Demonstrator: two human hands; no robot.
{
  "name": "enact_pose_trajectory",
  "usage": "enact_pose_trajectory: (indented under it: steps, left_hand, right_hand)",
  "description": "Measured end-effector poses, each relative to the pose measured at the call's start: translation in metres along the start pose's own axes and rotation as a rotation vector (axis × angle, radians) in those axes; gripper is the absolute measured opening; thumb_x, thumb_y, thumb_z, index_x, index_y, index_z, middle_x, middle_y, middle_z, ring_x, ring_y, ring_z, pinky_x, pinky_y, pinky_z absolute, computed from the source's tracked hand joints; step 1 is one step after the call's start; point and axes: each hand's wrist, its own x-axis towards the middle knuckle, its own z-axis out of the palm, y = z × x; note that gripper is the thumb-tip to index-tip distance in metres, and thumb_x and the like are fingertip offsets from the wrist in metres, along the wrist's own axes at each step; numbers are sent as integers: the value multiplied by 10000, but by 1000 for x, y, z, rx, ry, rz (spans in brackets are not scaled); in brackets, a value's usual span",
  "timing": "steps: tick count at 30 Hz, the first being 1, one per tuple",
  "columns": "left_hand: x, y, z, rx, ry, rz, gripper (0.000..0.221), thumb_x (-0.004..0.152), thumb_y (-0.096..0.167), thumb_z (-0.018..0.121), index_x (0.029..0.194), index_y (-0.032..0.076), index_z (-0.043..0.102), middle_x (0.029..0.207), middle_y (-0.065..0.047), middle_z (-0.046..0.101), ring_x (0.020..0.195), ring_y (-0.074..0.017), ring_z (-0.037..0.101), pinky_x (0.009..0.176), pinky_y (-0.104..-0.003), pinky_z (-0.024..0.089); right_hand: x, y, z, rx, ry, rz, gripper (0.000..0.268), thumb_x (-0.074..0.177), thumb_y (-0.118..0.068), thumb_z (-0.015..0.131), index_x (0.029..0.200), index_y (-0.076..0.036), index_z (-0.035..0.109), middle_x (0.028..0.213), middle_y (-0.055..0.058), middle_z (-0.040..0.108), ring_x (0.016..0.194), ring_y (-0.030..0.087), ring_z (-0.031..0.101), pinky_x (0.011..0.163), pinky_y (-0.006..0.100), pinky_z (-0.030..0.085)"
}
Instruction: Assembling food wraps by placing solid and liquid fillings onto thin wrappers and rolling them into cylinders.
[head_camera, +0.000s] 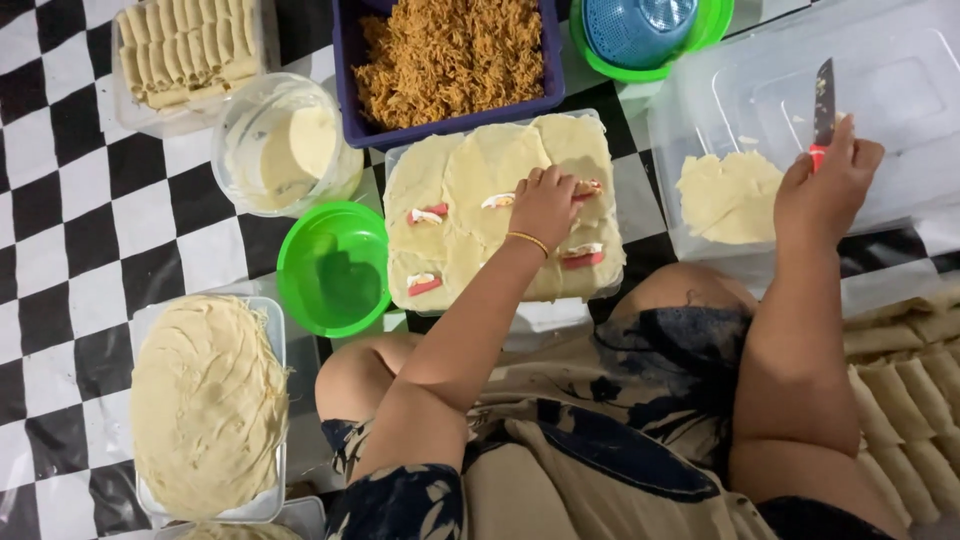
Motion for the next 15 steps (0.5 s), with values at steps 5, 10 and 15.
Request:
enact_pose_trajectory:
  steps: [5, 10, 15]
  left_hand:
    - [1, 6, -11, 66, 134, 77, 176, 883, 231, 633, 1019, 124, 666, 1105, -85, 597, 1059, -297, 560, 943, -417, 442]
    - [1, 6, -4, 37, 108, 43, 159, 886, 235, 592, 989, 142, 670, 1077, -79, 627, 1044, -303, 581, 925, -443, 439]
    - [-18, -2, -26, -182, 90, 16, 464, 826, 252, 659, 1278, 171, 589, 1351, -65, 574, 1215, -325, 571, 1020, -473, 440]
  right_hand:
    - [-4, 31, 23, -167, -51, 44, 462, 933, 53, 724, 1389, 78, 649, 1180, 236, 589, 1000, 405, 586, 840, 477, 502]
    - [-8, 49, 32, -185, -71, 22, 325, 928, 27, 730, 1253, 15, 725, 1147, 217, 617, 988, 404, 568, 834, 485, 488]
    - [-13, 101, 66, -296, -19, -110, 146, 1097, -32, 697, 1231, 23, 685, 954, 192, 717, 723, 383, 699, 614, 459, 565]
